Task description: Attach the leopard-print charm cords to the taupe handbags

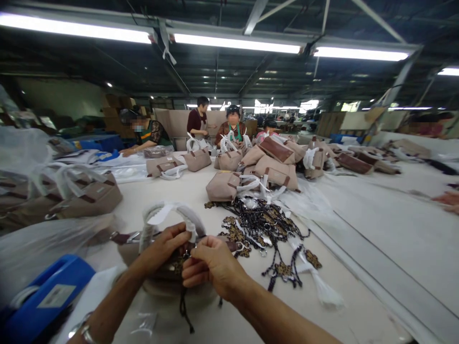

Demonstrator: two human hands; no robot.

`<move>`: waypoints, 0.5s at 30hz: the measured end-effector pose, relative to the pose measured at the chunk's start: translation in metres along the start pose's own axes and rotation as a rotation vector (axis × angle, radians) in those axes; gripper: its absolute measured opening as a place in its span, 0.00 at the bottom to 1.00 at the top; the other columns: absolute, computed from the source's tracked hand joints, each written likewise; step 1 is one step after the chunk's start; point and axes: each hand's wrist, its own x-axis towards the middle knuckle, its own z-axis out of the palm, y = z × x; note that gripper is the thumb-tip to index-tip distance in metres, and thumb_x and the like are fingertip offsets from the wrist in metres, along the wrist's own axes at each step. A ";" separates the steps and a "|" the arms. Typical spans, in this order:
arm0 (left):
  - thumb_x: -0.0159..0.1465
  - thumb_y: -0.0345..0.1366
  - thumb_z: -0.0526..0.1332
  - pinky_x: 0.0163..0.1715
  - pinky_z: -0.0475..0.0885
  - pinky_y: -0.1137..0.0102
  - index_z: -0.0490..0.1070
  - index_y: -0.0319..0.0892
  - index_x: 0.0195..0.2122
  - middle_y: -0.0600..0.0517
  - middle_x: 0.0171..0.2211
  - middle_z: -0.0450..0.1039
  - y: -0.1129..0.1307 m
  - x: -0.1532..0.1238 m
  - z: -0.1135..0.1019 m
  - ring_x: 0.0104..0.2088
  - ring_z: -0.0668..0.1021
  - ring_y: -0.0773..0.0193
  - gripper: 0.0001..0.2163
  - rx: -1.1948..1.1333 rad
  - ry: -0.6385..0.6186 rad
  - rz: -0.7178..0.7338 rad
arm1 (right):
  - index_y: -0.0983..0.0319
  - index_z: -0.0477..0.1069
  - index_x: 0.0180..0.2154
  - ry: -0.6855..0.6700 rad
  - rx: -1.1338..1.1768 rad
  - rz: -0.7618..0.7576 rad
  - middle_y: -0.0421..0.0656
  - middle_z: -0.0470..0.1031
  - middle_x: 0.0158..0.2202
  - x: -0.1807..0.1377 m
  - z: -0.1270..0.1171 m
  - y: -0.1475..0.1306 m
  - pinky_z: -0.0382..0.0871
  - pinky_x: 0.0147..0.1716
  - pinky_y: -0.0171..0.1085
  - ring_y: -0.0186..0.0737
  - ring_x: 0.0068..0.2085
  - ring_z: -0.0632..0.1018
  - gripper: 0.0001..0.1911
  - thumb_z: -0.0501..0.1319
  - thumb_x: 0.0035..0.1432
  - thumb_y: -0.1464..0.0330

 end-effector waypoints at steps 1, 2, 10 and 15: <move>0.63 0.41 0.57 0.28 0.66 0.73 0.66 0.43 0.29 0.59 0.23 0.67 0.000 0.000 0.001 0.25 0.71 0.67 0.09 0.019 0.047 0.025 | 0.61 0.60 0.29 0.021 0.017 -0.016 0.41 0.77 0.23 0.000 0.000 0.001 0.72 0.20 0.33 0.34 0.20 0.76 0.17 0.66 0.42 0.64; 0.62 0.41 0.57 0.30 0.68 0.72 0.67 0.43 0.31 0.58 0.25 0.69 -0.001 -0.001 0.003 0.27 0.73 0.66 0.08 0.031 0.112 0.048 | 0.61 0.60 0.29 0.042 0.031 -0.034 0.41 0.76 0.23 0.001 -0.002 0.002 0.72 0.21 0.33 0.34 0.20 0.76 0.17 0.66 0.42 0.63; 0.58 0.43 0.59 0.46 0.74 0.60 0.69 0.41 0.45 0.44 0.44 0.77 -0.023 -0.050 0.036 0.45 0.79 0.52 0.17 0.166 0.415 0.021 | 0.61 0.62 0.30 -0.008 -0.073 -0.044 0.39 0.76 0.22 0.016 -0.016 0.001 0.66 0.14 0.29 0.29 0.15 0.70 0.20 0.69 0.41 0.59; 0.57 0.39 0.58 0.42 0.75 0.62 0.70 0.42 0.44 0.48 0.37 0.79 -0.025 -0.049 0.033 0.39 0.80 0.55 0.14 0.255 0.373 0.055 | 0.61 0.62 0.30 0.088 -0.308 -0.138 0.36 0.73 0.19 0.010 -0.023 0.002 0.60 0.11 0.28 0.29 0.13 0.68 0.17 0.65 0.46 0.57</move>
